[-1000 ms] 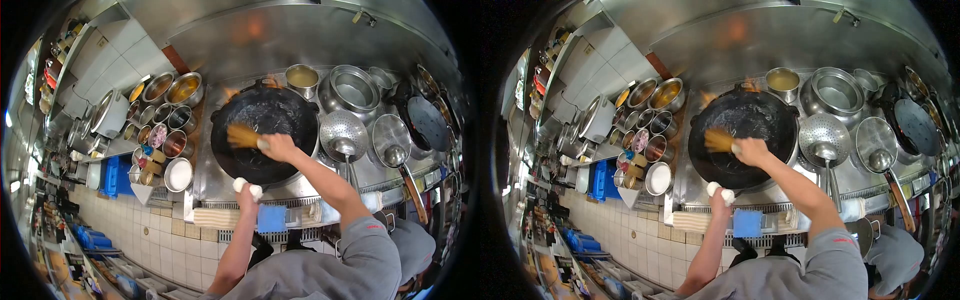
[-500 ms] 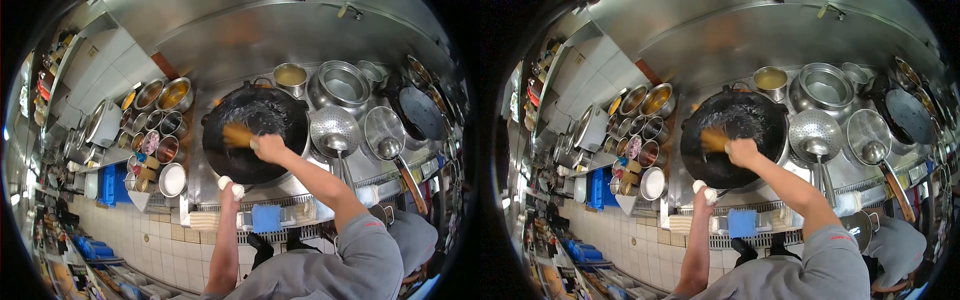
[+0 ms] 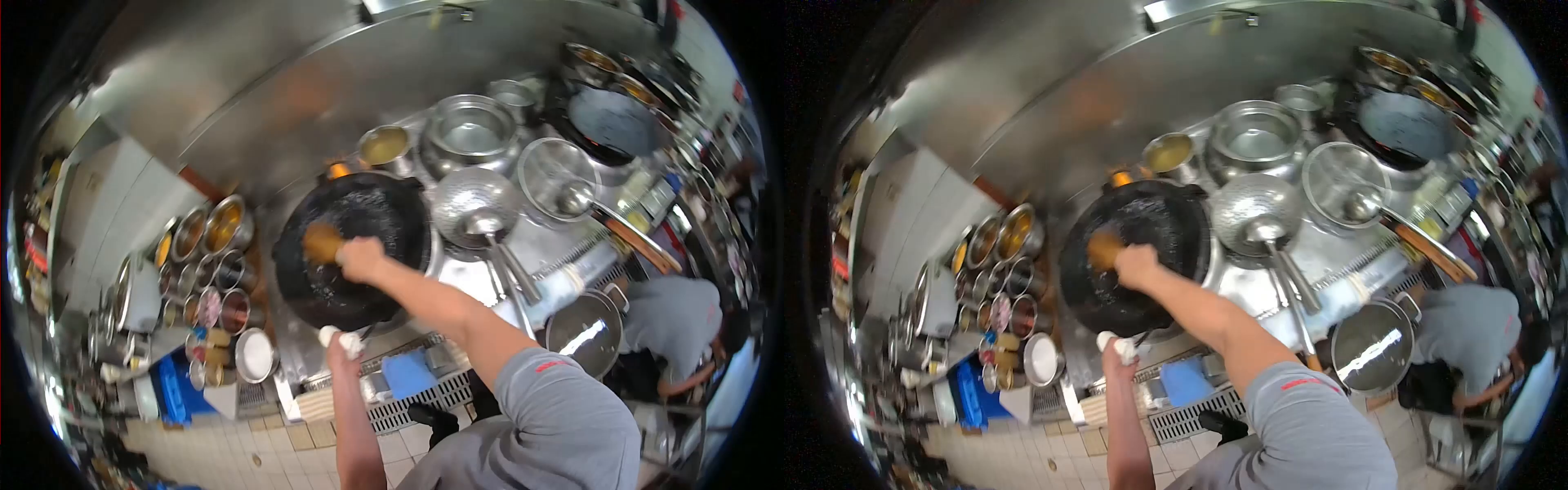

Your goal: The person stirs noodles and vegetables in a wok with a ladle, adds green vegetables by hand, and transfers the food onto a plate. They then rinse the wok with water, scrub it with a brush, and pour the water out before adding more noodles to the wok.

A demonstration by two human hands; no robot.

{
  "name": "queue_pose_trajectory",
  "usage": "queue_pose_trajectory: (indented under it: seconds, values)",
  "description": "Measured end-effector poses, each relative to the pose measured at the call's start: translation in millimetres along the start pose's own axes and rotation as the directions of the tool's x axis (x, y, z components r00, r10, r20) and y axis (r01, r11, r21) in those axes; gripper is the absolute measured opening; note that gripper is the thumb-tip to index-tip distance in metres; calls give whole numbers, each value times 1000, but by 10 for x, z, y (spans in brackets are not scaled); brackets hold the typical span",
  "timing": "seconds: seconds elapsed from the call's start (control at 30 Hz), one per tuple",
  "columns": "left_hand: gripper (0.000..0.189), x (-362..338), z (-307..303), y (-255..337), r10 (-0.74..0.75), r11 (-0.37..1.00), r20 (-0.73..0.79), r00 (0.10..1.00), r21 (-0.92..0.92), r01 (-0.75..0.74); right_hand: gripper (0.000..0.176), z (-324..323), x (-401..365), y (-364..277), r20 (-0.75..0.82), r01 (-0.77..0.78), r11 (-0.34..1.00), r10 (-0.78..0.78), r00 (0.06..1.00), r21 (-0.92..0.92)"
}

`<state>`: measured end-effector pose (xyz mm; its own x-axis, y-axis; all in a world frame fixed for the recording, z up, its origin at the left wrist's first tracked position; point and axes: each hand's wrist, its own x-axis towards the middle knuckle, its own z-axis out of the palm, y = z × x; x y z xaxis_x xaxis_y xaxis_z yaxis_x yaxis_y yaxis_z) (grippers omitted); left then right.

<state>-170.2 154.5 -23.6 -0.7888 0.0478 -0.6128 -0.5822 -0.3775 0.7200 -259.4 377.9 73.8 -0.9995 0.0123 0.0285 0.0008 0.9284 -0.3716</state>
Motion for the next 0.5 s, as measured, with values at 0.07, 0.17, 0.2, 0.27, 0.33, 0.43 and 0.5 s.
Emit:
queue_pose_trajectory:
  seconds: [0.07, 0.17, 0.2, 0.27, 0.33, 0.43, 0.5]
  values:
    - [17, -153, 117, 117, -89, 996, -22, 996, 9, 90, 29, 149, -470, -82, 26, 67, 998, -67, 997, -11]
    - [25, -66, 76, 214, -245, 963, 54, 968, -103, 250, 36, -497, -1043, 48, 192, -130, 979, 99, 976, 158]
    - [20, -14, 102, 208, -287, 954, 34, 957, -82, 289, 39, -721, -1125, 175, 272, -236, 947, 174, 947, 218]
    - [12, 126, 27, 135, -214, 976, 54, 975, -34, 216, 46, -966, -1278, 426, 276, -339, 863, 246, 929, 374]
    - [15, 187, 19, 98, -184, 982, 108, 977, -21, 187, 48, -1233, -1763, 488, 147, -339, 754, 312, 939, 563]
    - [23, 263, -40, 23, -174, 985, 186, 967, 18, 174, 50, -739, -2166, 717, 102, -254, 387, 372, 923, 886]
    - [23, 253, -30, 38, -156, 986, 239, 958, 96, 136, 51, -597, -2333, 649, 18, -304, 576, 449, 894, 759]
